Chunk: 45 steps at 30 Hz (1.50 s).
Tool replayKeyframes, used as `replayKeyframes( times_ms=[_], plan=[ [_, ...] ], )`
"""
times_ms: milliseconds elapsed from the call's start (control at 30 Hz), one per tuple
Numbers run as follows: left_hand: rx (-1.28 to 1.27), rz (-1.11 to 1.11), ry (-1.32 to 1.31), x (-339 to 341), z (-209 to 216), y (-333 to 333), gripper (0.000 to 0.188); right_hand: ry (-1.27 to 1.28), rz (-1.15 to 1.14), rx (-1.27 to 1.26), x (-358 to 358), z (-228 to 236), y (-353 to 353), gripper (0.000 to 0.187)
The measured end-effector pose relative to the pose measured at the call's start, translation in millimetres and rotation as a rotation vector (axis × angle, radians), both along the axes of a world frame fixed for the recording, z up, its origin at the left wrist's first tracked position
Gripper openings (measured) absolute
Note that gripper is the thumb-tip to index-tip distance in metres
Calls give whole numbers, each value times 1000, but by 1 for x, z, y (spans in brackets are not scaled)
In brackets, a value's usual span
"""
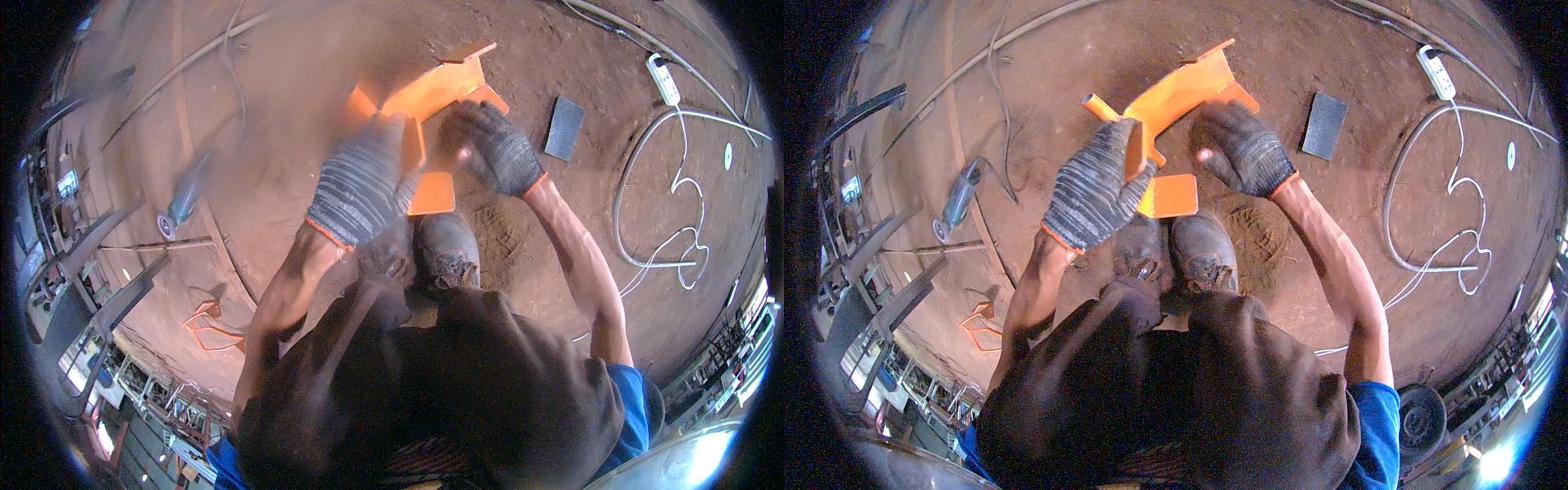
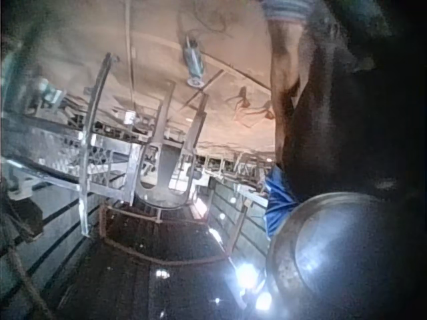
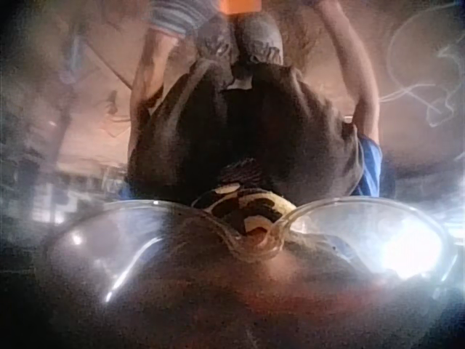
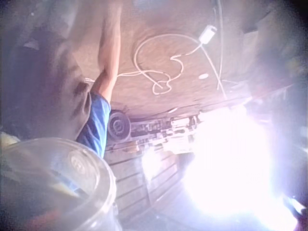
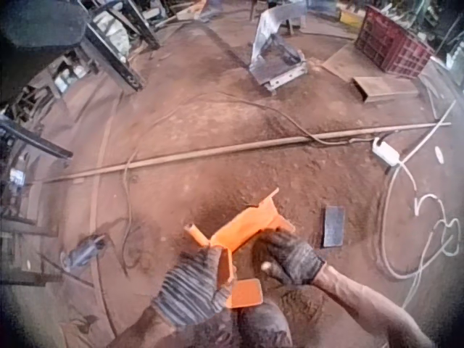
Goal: The person sands a small orange metal bracket with a sanding block, repeatedly rubbing its surfaces and edges. The person rotates the bracket to access different sides and continues sanding throughout the clip.
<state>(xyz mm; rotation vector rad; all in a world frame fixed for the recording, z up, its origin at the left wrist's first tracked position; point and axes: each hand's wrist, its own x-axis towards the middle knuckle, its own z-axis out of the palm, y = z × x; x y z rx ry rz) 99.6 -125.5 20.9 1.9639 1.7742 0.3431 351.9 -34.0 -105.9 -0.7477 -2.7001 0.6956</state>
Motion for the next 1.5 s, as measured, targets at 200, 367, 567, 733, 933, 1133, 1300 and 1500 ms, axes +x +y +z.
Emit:
replayKeyframes(
  times_ms=[200, 367, 567, 733, 933, 1133, 1300, 1500],
  plan=[
    [-150, -22, -106, 30, 19, -19, 77, 597, -587, -1202, 0, 23, -22, 66],
    [-179, -134, -215, 39, -5, -41, 87, 164, -600, -1408, 0, 75, -81, 69],
    [-38, 40, -577, 25, 0, -47, 46, 411, -746, -1509, -11, 107, -89, 66],
    [-208, 502, -499, -3, -2, -45, 39, 301, -727, -1371, -6, 109, -90, 61],
    [-284, 116, -508, 4, -49, -21, 53, 231, -660, -1201, -21, 124, -91, 55],
    [-371, 139, -646, 10, -101, -12, 54, 521, -875, -1419, -18, 118, -102, 64],
    [-561, 253, -541, 4, -101, -9, 39, 186, -757, -1528, 11, 122, -98, 66],
    [-100, 314, -415, 5, -83, -13, 36, 413, -670, -1447, 14, 125, -103, 54]
  ],
)
